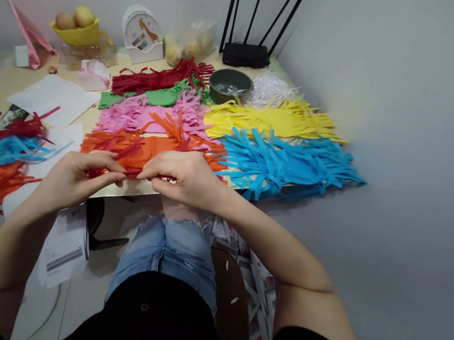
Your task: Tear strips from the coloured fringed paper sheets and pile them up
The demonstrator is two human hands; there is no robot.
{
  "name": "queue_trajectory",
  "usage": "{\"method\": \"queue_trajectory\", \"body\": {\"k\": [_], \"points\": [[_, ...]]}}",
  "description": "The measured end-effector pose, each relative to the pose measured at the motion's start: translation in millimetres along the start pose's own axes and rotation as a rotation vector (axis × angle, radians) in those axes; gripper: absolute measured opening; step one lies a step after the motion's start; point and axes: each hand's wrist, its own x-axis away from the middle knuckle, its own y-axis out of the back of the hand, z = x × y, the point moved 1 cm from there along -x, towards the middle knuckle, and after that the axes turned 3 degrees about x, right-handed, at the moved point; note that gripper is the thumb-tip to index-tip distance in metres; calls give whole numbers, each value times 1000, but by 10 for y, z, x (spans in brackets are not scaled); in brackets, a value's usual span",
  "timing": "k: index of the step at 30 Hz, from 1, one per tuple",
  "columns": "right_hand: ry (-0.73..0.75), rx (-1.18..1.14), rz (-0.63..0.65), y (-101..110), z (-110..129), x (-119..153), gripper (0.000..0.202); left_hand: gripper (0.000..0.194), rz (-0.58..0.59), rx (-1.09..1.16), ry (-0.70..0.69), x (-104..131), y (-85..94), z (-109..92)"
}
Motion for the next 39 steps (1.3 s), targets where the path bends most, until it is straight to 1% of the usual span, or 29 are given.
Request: {"method": "queue_trajectory", "body": {"k": [2,4,6,8,10,12,13,14,15,16,18,21,23,25,27,30,32,34,36,38,39], "points": [[-7,13,-11,-16,-19,57,24,22,-61,-149,-88,24,-6,47],[-67,-11,38,-5,-28,72,24,18,-132,-306,-167,53,-10,127],[-203,-78,107,30,-36,24,29,13,-185,-387,-212,76,-13,214],[-360,-184,139,55,-48,-69,33,10,-224,-376,-240,91,-13,272],[-468,-372,197,18,-67,-165,26,12,-255,-363,-296,102,-19,289],[-534,-636,300,-82,-87,-223,22,19,-294,-426,-419,119,-41,290],[-565,-759,328,-143,-95,-235,20,22,-322,-482,-487,129,-62,297],[-599,-854,319,-202,-102,-236,19,26,-358,-537,-541,140,-91,313],[-627,-915,276,-255,-106,-231,18,28,-401,-579,-568,149,-129,338],[-641,-948,219,-300,-107,-224,18,27,-450,-597,-566,154,-174,367],[-637,-981,110,-367,-101,-214,20,22,-555,-553,-479,147,-284,416],[-591,-1052,17,-431,-95,-237,25,14,-717,-357,-304,91,-457,398],[-551,-1090,-24,-453,-110,-280,28,14,-785,-184,-196,38,-541,324],[-519,-1067,-64,-450,-141,-337,29,16,-801,-4,-84,-11,-586,248],[-499,-976,-120,-420,-184,-401,27,18,-799,152,25,-52,-604,212],[-442,-743,-224,-359,-259,-481,20,20,-826,319,127,-134,-631,245],[-392,-544,-246,-346,-316,-511,16,18,-861,379,149,-235,-671,282],[-320,-346,-192,-360,-377,-527,16,16,-917,390,148,-372,-719,297],[-189,-181,-78,-360,-454,-551,19,16,-1018,391,98,-501,-746,296],[-18,-91,69,-276,-590,-607,19,15,-1141,392,34,-551,-724,315],[22,-61,110,-180,-708,-654,18,14,-1197,381,13,-531,-689,344]]}}
